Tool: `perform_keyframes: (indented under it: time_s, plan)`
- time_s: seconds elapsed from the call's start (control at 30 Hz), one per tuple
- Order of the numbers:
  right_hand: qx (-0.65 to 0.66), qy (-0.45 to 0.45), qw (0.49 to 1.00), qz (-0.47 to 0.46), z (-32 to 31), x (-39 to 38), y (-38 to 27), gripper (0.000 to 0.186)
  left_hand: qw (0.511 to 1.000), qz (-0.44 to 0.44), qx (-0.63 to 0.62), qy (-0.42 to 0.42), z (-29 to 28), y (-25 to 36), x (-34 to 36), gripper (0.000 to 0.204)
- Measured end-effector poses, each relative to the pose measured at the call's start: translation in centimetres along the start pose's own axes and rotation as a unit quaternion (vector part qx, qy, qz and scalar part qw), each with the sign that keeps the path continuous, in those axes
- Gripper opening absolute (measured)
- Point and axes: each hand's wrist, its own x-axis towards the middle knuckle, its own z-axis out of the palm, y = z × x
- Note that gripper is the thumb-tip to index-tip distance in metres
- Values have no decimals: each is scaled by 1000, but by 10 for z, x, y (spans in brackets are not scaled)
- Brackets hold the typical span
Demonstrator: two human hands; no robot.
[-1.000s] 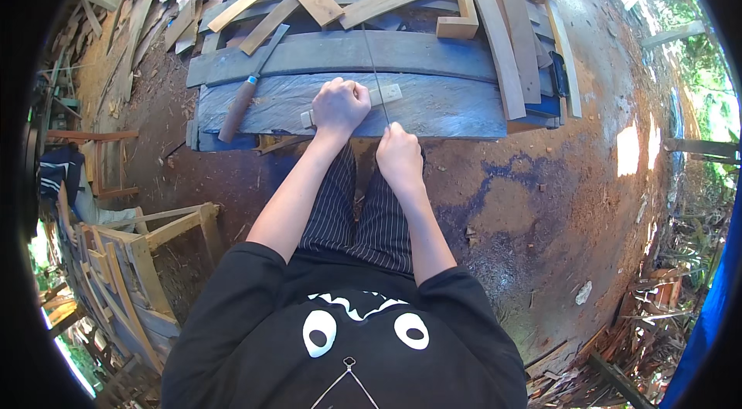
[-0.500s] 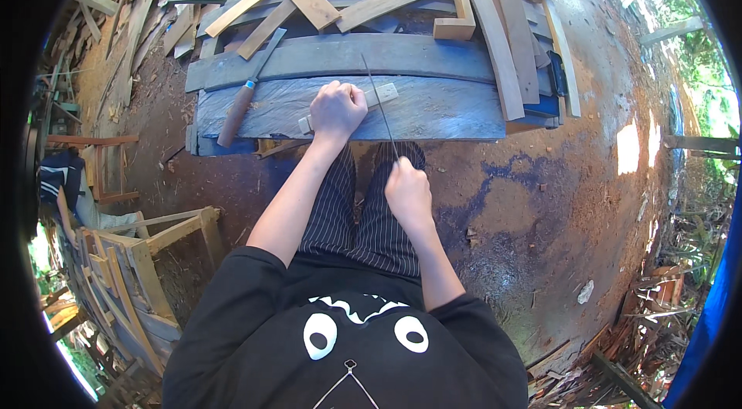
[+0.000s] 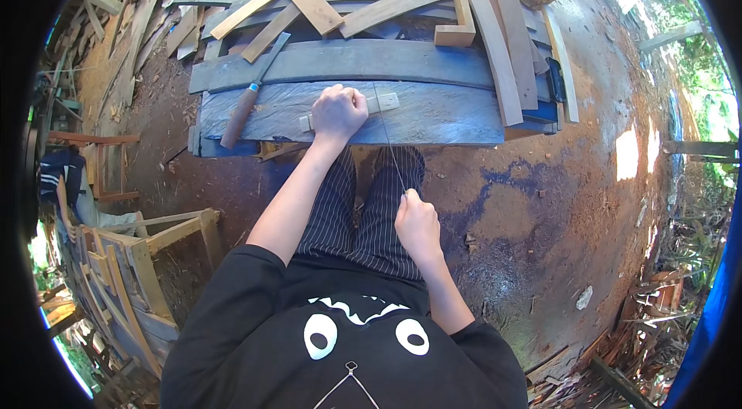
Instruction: The person holds a small piece of wood on a wooden workbench and cuts through it using a saw blade.
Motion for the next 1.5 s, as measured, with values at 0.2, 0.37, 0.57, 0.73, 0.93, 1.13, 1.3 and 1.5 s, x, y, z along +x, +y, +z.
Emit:
perform_keyframes:
  time_s: [0.2, 0.37, 0.57, 0.73, 0.93, 1.13, 1.3, 1.5]
  plan:
    - [-7, 72, 997, -29, 16, 65, -29, 22, 1000, 25, -13, -8, -1, 5, 1, 23]
    - [10, 77, 997, -24, 22, 88, -36, 23, 1000, -14, -10, -7, 2, 7, 2, 23]
    - [8, 36, 999, -5, 11, 2, -2, 18, 999, -37, -9, -11, 0, 3, 0, 21]
    - [24, 41, 999, -19, 6, 13, -6, 18, 1000, 2, -28, 7, 0, 2, 2, 20]
    - [9, 76, 997, -8, 16, 86, -44, 24, 1000, -3, -28, -3, 0, 5, 4, 22]
    - [10, 47, 999, -7, 17, 26, -12, 20, 999, -40, -5, 0, 0, 3, 4, 23]
    - [24, 13, 1000, -1, 2, -9, -4, 18, 1000, -22, -17, -1, -3, -3, 2, 24]
    - [13, 79, 996, -39, 21, 79, -27, 21, 1000, 8, -29, -3, 1, 4, 3, 24]
